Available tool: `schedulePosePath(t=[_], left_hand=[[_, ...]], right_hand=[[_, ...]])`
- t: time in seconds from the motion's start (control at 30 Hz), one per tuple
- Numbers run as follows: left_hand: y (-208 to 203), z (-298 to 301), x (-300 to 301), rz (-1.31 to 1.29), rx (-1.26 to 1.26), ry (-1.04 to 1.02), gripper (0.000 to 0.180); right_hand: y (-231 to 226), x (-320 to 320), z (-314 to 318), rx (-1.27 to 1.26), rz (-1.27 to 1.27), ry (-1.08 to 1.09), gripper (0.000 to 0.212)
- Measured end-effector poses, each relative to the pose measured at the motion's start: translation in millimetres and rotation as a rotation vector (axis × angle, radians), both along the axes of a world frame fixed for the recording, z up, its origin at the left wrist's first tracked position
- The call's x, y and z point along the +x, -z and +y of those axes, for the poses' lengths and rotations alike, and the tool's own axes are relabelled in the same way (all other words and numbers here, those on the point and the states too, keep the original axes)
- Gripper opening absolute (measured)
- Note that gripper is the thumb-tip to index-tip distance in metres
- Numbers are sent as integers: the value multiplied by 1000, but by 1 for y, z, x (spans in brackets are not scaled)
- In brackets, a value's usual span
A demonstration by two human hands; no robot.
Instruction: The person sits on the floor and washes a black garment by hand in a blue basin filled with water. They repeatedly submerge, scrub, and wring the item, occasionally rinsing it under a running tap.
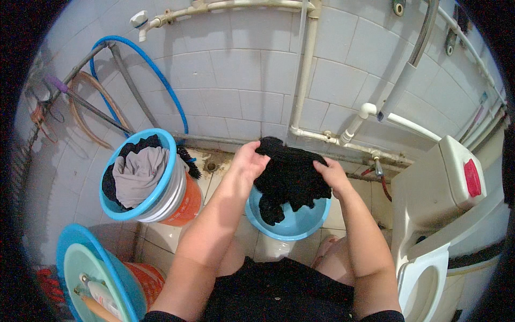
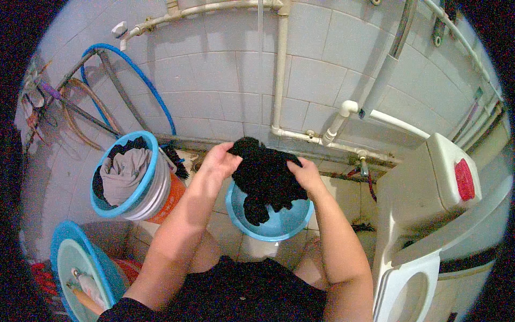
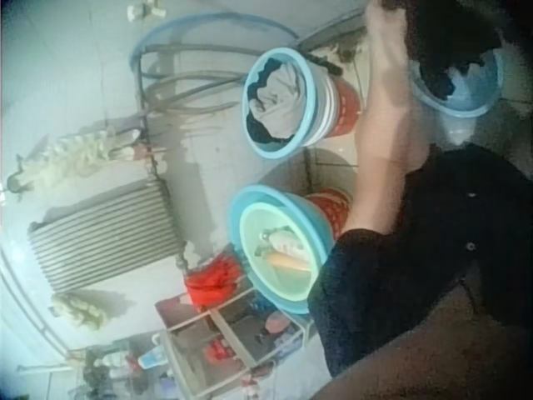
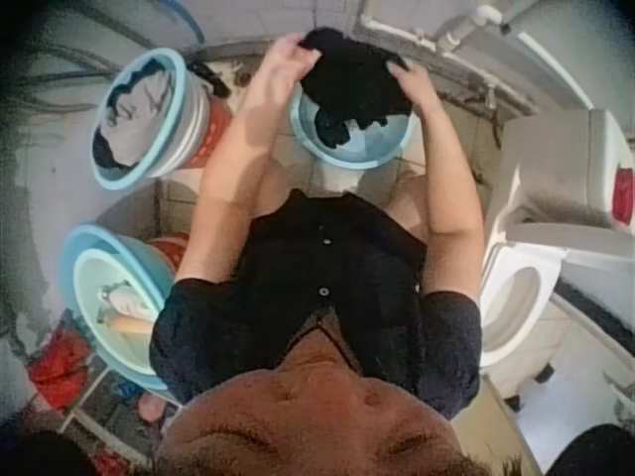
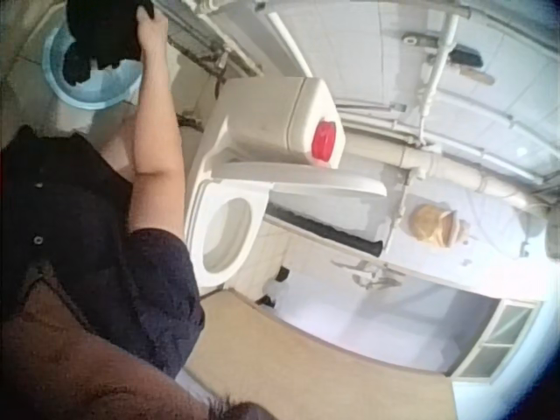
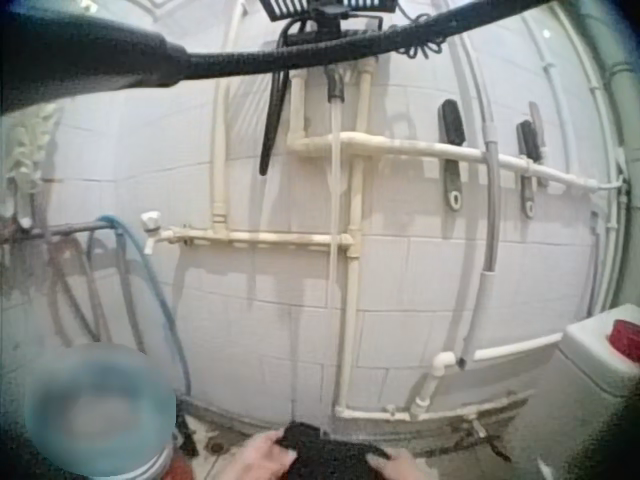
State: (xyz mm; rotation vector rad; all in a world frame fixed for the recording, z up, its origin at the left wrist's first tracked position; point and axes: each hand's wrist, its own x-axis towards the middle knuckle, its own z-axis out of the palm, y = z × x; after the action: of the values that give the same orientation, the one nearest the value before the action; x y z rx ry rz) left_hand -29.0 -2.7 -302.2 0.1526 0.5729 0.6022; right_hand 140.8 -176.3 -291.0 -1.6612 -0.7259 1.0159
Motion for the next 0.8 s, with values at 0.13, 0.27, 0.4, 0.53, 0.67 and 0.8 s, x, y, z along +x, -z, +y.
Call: schedulePosePath(t=[0.13,0.27,0.4,0.53,0.67,0.8], left_hand=[[-8,-33,-1,362,379,227,37],[-7,-64,-5,492,1147,529,66],[5,-90,-11,376,1370,706,114],[-2,-96,-3,539,1492,500,68],[-24,-70,-13,634,1273,187,41],[-66,-44,-32,396,900,-19,31]], right_hand=[[-33,-5,-2,35,562,192,23],[-39,-4,1,105,951,291,24],[-39,-4,1,207,1191,307,26],[-38,1,-2,313,1174,238,27],[-35,13,-1,315,1108,330,21],[-42,13,-6,253,1002,297,15]])
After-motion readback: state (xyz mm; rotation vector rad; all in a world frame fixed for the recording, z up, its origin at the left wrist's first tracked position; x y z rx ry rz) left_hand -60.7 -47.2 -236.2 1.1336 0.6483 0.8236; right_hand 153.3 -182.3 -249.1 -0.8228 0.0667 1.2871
